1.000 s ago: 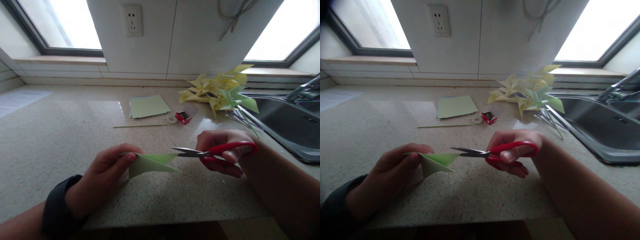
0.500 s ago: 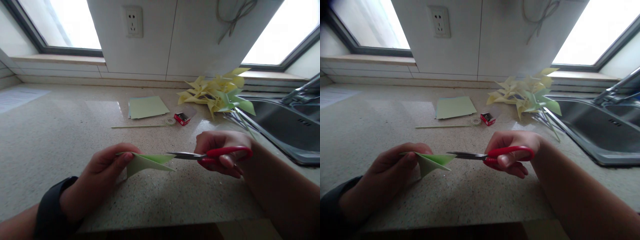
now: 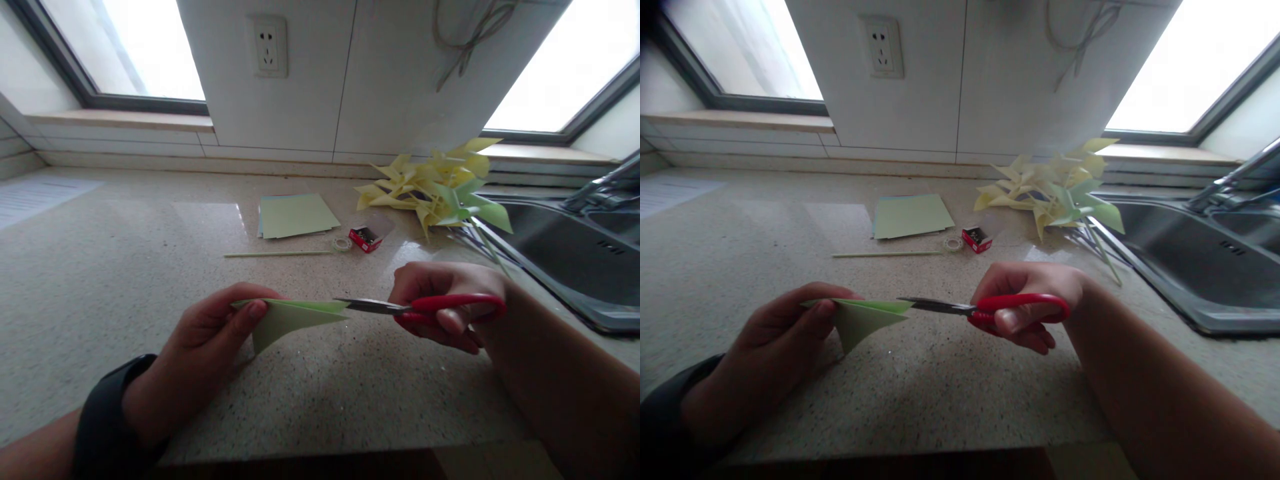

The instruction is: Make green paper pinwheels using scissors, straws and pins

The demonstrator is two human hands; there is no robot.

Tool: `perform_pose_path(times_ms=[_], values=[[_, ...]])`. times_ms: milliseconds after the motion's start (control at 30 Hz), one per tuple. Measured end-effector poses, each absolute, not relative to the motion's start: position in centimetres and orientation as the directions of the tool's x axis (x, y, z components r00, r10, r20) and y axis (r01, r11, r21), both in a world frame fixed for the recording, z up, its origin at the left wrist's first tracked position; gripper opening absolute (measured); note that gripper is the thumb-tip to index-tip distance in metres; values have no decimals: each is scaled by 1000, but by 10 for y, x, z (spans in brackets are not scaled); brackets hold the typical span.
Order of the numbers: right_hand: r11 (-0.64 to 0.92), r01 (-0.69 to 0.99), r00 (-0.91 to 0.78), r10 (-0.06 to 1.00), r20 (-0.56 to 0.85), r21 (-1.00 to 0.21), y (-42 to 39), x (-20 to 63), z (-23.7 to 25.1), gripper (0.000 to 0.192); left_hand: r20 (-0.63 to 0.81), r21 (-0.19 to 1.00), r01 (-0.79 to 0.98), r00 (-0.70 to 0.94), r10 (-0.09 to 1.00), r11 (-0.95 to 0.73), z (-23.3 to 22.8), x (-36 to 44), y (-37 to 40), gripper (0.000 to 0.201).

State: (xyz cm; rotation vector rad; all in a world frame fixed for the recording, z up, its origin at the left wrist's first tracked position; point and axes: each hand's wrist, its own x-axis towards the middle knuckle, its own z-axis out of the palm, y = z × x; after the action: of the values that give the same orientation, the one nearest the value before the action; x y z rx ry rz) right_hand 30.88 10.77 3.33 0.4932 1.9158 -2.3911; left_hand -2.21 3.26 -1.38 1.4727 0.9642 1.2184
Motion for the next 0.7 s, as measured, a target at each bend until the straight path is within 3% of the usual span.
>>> perform_pose_path(times_ms=[300,700], values=[[-243,196,-959,156,-238,-950,107,306,34,48,107,992,-99,283,953,-82,-8,-17,28,17],[-230,204,-954,169,-246,-951,106,306,34,48,130,991,-67,259,957,-116,-4,-17,28,15]])
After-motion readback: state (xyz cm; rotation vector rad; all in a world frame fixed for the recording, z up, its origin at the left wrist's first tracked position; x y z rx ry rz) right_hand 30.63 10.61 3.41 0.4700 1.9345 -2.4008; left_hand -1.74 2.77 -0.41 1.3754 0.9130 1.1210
